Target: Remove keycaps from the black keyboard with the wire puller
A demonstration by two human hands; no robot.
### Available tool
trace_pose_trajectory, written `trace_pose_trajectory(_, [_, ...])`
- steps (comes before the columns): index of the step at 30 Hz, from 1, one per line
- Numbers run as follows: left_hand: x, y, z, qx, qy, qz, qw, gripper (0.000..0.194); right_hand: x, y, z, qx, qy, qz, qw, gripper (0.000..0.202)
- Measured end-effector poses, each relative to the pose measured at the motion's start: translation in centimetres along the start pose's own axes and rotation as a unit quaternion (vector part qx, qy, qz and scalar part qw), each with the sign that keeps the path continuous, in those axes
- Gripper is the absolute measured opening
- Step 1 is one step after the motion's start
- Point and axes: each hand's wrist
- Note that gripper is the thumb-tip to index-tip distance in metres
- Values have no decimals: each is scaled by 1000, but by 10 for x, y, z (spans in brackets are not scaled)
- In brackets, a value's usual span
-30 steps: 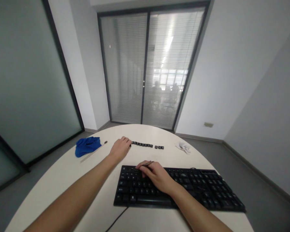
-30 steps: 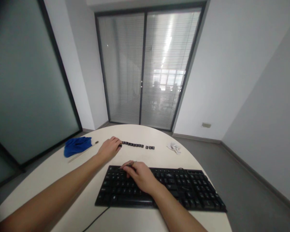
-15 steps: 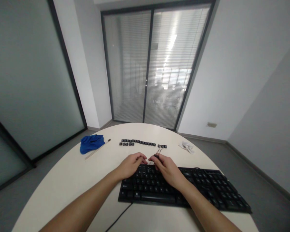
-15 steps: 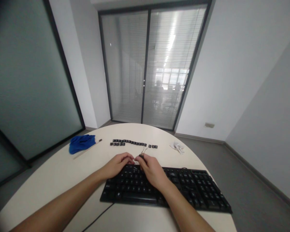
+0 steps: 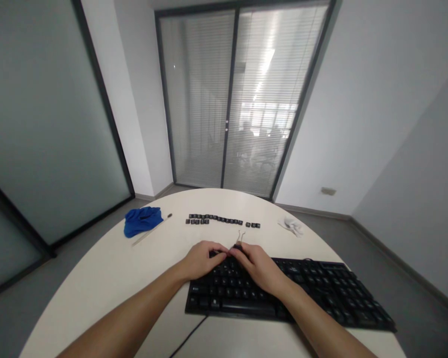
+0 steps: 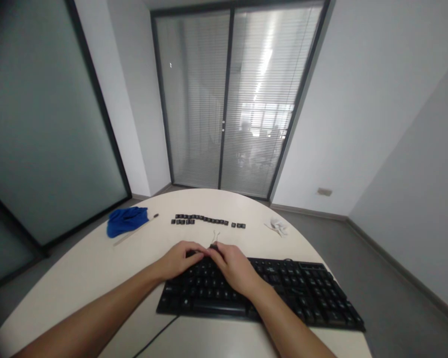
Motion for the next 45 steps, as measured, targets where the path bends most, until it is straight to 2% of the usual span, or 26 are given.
trace_pose_trajectory(4, [1, 2, 2, 10, 19, -32, 999, 23, -2, -2, -1, -23, 32, 4, 999, 32])
trace_pose_trajectory(7, [1, 1, 1, 23, 29, -62, 997, 22, -2, -6, -5, -5, 3, -1, 1000, 32])
trace_pose_trajectory(10, [1, -2, 0, 33, 32, -51, 998, 23, -1, -7, -8, 32, -16, 1, 999, 34])
trace_pose_trajectory(18, [3, -6, -2, 61, 29, -70, 995, 20, -2, -1, -4, 63, 1, -13, 998, 37])
trace_pose_trajectory(32, [-6, -25, -5, 171, -9, -41, 984, 14, -1, -6, -7, 62, 4, -1, 998, 36])
trace_pose_trajectory(38, [-5, -25, -5, 137, -17, -40, 990, 19, 0, -9, -6, 85, -42, -17, 995, 41])
trace_pose_trajectory(45, [-6, -21, -9, 118, -38, -30, 992, 20, 1, -12, -7, 95, -47, -19, 994, 40])
Point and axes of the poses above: each hand's wrist, its own x-axis towards the middle knuckle, its own z-axis out of the back of the hand, y = z × x, and after that the axes turned 7 degrees about z, right-handed
